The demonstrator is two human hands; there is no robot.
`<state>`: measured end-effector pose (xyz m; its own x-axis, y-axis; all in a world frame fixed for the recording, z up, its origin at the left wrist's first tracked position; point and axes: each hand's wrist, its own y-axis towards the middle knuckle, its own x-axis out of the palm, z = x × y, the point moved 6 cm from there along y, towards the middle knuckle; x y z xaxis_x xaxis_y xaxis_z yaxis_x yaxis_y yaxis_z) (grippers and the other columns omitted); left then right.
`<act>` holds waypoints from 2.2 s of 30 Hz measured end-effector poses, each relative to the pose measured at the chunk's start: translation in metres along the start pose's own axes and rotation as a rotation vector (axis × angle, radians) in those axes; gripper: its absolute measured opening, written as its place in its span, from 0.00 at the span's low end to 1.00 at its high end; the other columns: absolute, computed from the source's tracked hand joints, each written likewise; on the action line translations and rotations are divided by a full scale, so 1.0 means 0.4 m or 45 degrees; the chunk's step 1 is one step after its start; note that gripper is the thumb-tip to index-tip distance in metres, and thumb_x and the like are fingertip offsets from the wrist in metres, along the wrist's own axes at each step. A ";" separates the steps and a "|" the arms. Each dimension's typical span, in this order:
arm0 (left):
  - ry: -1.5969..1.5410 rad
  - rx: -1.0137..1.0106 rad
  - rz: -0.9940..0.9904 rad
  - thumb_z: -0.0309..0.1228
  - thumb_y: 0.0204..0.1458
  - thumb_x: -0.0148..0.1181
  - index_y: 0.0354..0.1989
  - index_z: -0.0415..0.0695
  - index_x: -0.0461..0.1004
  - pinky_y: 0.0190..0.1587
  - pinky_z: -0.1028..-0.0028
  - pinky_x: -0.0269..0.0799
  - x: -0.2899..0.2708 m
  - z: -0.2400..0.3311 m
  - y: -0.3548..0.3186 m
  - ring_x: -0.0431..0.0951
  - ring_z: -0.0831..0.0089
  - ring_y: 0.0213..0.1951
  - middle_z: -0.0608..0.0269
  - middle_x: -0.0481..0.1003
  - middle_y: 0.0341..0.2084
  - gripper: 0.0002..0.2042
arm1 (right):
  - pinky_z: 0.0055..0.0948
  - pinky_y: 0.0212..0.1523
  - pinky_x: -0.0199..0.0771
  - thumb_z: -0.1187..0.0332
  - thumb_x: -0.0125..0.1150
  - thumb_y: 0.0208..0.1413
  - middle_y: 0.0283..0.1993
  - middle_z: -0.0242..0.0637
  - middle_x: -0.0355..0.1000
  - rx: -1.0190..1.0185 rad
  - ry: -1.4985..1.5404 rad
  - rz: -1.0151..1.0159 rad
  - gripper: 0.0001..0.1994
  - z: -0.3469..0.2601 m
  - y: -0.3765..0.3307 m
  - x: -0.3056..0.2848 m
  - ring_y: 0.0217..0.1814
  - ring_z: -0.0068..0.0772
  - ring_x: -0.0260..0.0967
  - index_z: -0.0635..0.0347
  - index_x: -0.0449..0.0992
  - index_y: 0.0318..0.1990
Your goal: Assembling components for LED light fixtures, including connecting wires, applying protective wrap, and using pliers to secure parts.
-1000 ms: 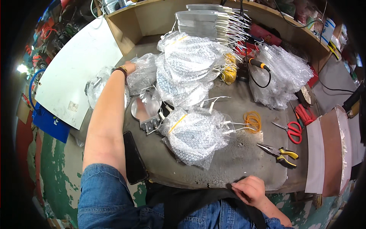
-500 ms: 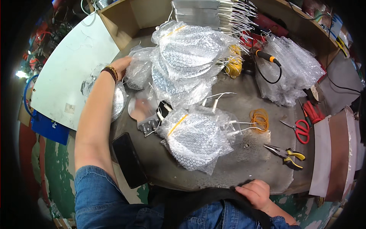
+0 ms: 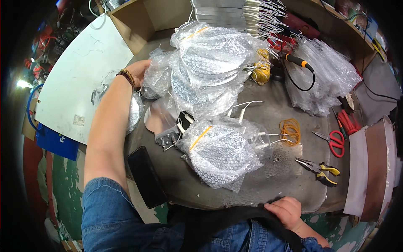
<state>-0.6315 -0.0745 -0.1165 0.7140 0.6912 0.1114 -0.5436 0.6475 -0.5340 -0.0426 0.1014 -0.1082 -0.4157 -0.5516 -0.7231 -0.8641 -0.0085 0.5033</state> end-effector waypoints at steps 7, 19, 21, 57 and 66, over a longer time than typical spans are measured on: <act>0.313 0.241 0.295 0.39 0.60 0.55 0.55 0.39 0.73 0.54 0.62 0.75 0.078 0.021 -0.015 0.79 0.65 0.48 0.55 0.78 0.49 0.20 | 0.29 0.25 0.70 0.70 0.71 0.40 0.29 0.32 0.74 0.043 -0.002 -0.008 0.14 0.005 0.008 -0.004 0.25 0.33 0.71 0.56 0.82 0.38; -0.164 0.312 -0.100 0.35 0.55 0.64 0.54 0.37 0.72 0.51 0.64 0.78 0.064 -0.006 -0.028 0.81 0.66 0.45 0.54 0.78 0.48 0.21 | 0.29 0.23 0.69 0.73 0.74 0.40 0.28 0.30 0.74 0.113 0.033 0.034 0.14 0.011 0.016 0.001 0.24 0.33 0.71 0.53 0.81 0.37; -0.192 0.325 -0.046 0.33 0.56 0.63 0.53 0.37 0.73 0.51 0.66 0.78 0.058 -0.015 -0.030 0.81 0.67 0.44 0.55 0.79 0.46 0.19 | 0.29 0.23 0.69 0.74 0.74 0.40 0.28 0.30 0.74 0.118 0.044 0.052 0.14 0.009 0.018 0.000 0.24 0.33 0.71 0.53 0.81 0.37; -0.449 0.342 -0.197 0.33 0.56 0.55 0.49 0.37 0.76 0.56 0.60 0.74 0.045 -0.085 -0.052 0.80 0.63 0.48 0.54 0.80 0.45 0.16 | 0.31 0.26 0.70 0.77 0.70 0.41 0.26 0.36 0.75 0.209 0.048 0.144 0.08 -0.017 0.034 -0.003 0.24 0.37 0.72 0.60 0.79 0.31; -0.296 0.220 -0.254 0.29 0.61 0.56 0.53 0.41 0.75 0.49 0.64 0.81 0.098 -0.029 -0.029 0.82 0.66 0.45 0.54 0.79 0.47 0.13 | 0.31 0.26 0.70 0.77 0.70 0.41 0.26 0.37 0.75 0.221 0.054 0.124 0.08 -0.010 0.040 -0.004 0.23 0.38 0.71 0.61 0.79 0.32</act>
<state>-0.5918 -0.0587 -0.1157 0.7050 0.5872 0.3977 -0.4843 0.8083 -0.3348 -0.0547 0.0991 -0.0970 -0.4903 -0.5777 -0.6526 -0.8580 0.1881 0.4780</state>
